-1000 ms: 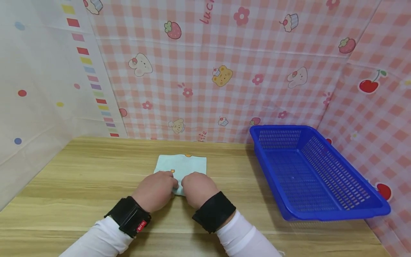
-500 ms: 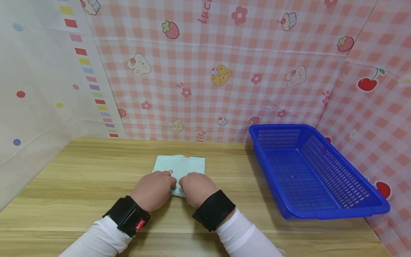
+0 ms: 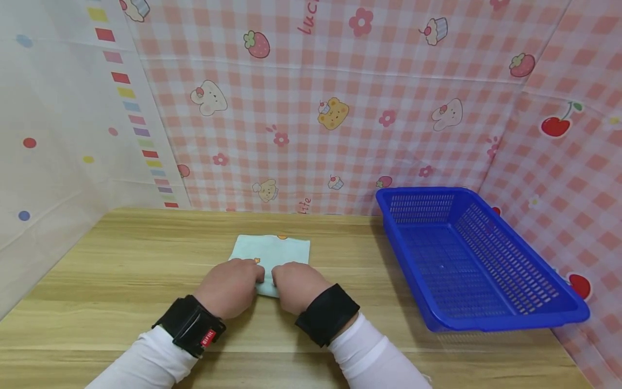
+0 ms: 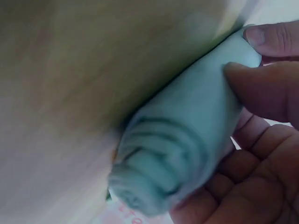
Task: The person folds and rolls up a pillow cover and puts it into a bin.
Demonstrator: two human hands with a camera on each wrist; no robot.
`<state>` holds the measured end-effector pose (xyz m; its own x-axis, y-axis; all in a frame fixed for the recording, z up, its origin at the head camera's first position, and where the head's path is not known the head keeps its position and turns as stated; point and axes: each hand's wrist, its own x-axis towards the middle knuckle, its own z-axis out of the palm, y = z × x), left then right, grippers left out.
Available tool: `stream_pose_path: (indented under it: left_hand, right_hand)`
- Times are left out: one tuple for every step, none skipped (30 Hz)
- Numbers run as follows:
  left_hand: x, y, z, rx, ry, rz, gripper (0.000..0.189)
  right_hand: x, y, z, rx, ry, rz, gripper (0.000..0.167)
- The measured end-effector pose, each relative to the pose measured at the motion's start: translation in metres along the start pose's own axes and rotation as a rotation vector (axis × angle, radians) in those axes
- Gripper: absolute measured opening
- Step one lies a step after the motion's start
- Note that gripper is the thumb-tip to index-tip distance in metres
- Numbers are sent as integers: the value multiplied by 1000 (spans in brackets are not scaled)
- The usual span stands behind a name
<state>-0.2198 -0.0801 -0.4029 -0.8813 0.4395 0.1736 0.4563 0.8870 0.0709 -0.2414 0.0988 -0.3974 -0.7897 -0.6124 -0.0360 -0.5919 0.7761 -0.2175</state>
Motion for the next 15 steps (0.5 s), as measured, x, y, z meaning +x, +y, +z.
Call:
stream_pose_path:
  left_hand:
    - [0,-1,0,-6,-6,-3,17]
    - [0,-1,0,-13,-12,-6,17]
    - [0,-2,0,-22,-18,-8,16]
    - [0,-2,1,-26,-25,-8,16]
    - [0,-3,1,-31,-30,-7,15]
    - [0,-3,1,-37,-35,-3,15]
    - [0,-4,1,-46,-40,0,14]
    - [0,-4,0,-52,-46,4,14]
    - [0,-4,0,-61,-53,7,13]
    - [0,-5,-1,-66,-60,10,13]
    - [0,-5,-1,-71,-69,10,13]
    - [1,-5,-2,-77,-79,8,12]
    - [1,-5,-3,-83,-91,4,12]
    - [1,-6,-3,-87,-104,0,13]
    - [2,-6,-4,-92,-117,-5,13]
  right_hand:
    - [0,1,0,26,-12,-4,8]
    - [1,3,0,49,-23,-9,7]
    - [1,4,-1,75,-34,-15,5]
    - [1,6,-1,97,-44,-21,3]
    - [2,7,-1,115,-54,-25,2]
    - [2,8,-1,130,-65,-26,2]
    - [2,9,-1,143,-73,-27,3]
    - [2,10,-1,158,-82,-24,5]
    - [3,11,-1,169,-90,-21,5]
    - [3,11,-1,179,-98,-14,6]
    - [4,12,-1,193,-106,-6,6]
    - [4,12,-1,203,-113,3,6]
    - [5,13,-1,216,-120,12,6]
    - [5,14,-1,230,-126,20,6]
    - [5,15,-1,240,-133,27,6]
